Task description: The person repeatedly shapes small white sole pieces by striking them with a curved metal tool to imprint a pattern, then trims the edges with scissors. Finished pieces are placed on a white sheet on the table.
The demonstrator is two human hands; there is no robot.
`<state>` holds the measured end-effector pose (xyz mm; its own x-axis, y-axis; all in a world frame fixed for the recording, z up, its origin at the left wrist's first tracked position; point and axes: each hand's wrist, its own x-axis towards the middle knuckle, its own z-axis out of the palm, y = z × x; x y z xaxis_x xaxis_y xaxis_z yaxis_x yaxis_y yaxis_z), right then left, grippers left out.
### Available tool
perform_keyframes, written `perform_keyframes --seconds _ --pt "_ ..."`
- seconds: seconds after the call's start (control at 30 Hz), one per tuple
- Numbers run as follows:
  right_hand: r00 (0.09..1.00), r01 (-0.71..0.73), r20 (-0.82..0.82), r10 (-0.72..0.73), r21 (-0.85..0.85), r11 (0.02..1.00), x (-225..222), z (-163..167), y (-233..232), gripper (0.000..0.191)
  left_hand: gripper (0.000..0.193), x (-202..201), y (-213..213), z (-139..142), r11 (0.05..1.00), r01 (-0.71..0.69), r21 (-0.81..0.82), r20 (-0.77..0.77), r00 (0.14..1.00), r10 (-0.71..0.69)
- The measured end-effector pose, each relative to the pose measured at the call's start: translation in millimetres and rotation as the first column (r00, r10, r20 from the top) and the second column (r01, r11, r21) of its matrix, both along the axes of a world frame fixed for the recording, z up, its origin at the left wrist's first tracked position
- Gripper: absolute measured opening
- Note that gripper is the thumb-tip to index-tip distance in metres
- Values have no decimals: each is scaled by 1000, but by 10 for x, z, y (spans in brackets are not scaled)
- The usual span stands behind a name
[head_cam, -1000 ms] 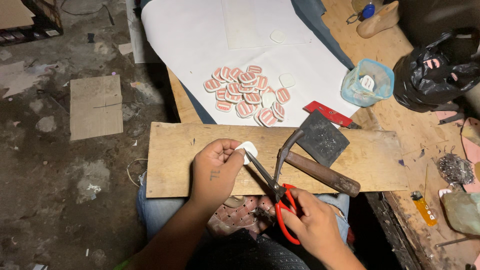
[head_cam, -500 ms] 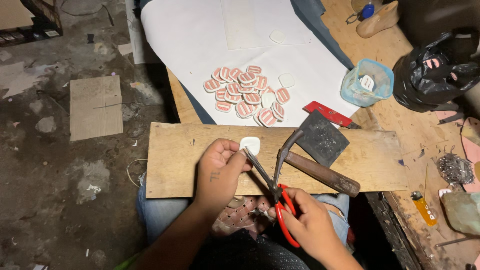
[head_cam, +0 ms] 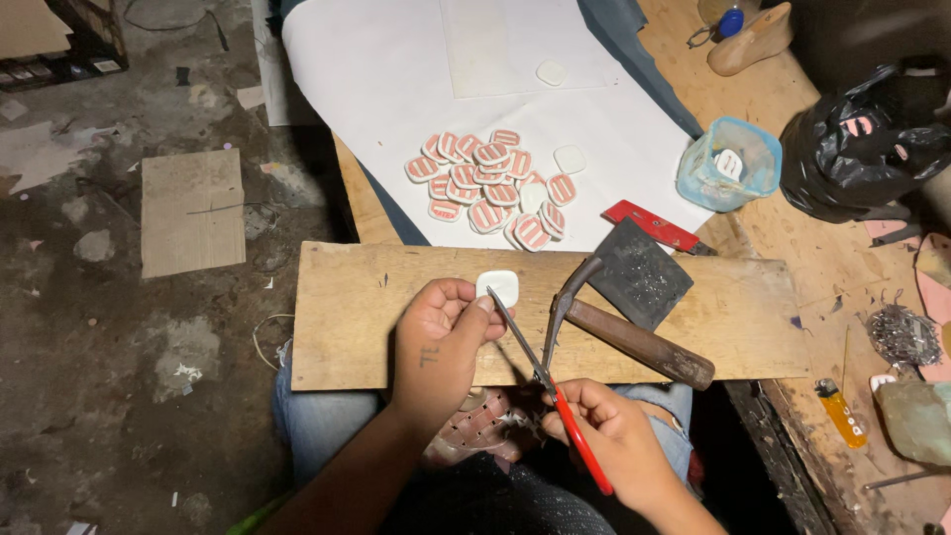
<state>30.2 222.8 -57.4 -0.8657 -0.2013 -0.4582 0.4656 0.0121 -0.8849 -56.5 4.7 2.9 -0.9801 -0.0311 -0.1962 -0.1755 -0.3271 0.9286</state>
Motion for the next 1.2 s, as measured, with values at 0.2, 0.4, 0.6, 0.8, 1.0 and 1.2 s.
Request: perform_keyframes --seconds 0.2,0.4,0.6,0.8,1.0,1.2 --pt "997 -8 -73 11 48 999 11 66 7 20 11 20 -12 -72 999 10 44 6 1000 -10" --pt "977 -61 -174 124 328 943 74 481 47 19 15 50 2 -58 1000 -23 -14 12 1000 23" --pt "885 360 -440 155 856 372 -291 875 619 46 26 106 -51 -33 994 18 -109 -17 1000 -20" --pt "779 448 -562 278 809 380 -722 719 1052 41 30 194 -20 -69 993 45 -107 -6 999 -46" --pt "607 522 -704 368 703 484 -527 691 817 15 29 172 -19 -110 989 92 -119 30 996 -89" --pt "647 363 -564 513 819 444 -387 812 363 42 26 171 16 -47 992 97 -82 33 995 -95"
